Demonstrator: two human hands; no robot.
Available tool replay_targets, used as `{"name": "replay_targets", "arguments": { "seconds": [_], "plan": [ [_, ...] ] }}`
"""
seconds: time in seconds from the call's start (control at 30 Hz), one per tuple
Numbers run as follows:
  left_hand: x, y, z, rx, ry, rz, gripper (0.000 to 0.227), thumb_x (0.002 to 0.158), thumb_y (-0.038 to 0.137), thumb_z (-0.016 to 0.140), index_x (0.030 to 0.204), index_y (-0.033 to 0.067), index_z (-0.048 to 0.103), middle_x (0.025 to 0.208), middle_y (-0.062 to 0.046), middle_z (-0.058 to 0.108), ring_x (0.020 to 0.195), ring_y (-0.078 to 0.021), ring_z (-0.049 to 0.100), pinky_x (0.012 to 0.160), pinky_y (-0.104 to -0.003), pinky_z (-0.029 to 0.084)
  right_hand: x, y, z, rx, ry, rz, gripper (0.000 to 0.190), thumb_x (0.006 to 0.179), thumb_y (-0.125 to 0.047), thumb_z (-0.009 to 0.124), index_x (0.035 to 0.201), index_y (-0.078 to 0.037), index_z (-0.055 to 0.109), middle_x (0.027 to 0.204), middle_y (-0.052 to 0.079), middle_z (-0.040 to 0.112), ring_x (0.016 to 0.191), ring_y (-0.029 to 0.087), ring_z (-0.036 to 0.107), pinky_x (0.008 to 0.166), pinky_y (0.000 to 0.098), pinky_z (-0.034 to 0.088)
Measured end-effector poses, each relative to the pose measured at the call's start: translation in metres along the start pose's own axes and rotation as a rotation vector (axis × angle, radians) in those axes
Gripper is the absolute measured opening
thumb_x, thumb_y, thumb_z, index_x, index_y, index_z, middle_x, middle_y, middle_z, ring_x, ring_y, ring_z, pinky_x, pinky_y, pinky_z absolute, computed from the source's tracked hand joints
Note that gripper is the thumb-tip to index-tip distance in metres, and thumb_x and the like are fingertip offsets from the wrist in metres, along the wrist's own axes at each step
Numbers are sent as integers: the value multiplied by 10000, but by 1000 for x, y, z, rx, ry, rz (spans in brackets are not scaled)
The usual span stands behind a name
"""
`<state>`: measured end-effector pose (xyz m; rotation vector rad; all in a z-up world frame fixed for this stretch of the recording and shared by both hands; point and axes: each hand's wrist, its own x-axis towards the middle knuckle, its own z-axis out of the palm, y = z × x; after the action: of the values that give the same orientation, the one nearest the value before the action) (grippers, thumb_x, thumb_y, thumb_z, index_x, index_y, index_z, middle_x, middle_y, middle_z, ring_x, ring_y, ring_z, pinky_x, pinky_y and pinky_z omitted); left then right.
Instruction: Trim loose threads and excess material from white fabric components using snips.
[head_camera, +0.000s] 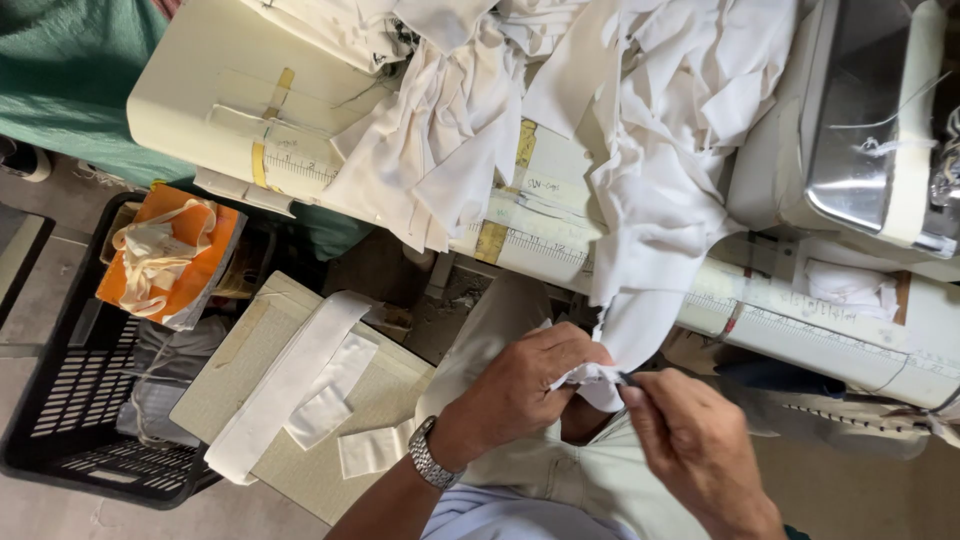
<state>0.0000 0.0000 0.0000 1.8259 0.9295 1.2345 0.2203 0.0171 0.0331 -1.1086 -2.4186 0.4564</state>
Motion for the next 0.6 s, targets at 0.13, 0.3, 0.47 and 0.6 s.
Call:
{"name": "replay_targets", "arguments": {
  "seconds": [0.13,0.3,0.47,0.6],
  "plan": [
    [-12,1,-6,8,-33,-6,524,713,-138,509,1206,22,584,1142,-121,597,1076,-307,618,938,-398,509,1,27,-21,-211,-23,84,215,1009,-269,575,958,-82,669,767,58,719,531,142,670,464,312,624],
    [-26,6,-5,222,-62,45,578,660,-88,562,1218,65,574,1312,-142,584,1222,-308,599,1037,-392,443,35,9,-22,-444,-209,33,330,965,-469,637,812,-192,548,742,-21,657,522,348,535,565,460,484],
    [-31,16,-14,203,-45,14,509,745,-97,555,1226,66,581,1286,-133,599,1246,-287,604,1059,-392,451,41,9,1,-315,-202,-131,214,955,-342,670,857,-169,592,694,-17,623,546,297,537,557,404,456],
    [-35,12,-17,169,-52,8,523,729,-115,543,1224,49,573,1239,-144,599,1235,-308,597,1079,-407,439,40,6,7,-184,-85,-182,162,958,-252,688,886,-135,604,702,12,583,517,278,520,554,389,442]
  ]
}}
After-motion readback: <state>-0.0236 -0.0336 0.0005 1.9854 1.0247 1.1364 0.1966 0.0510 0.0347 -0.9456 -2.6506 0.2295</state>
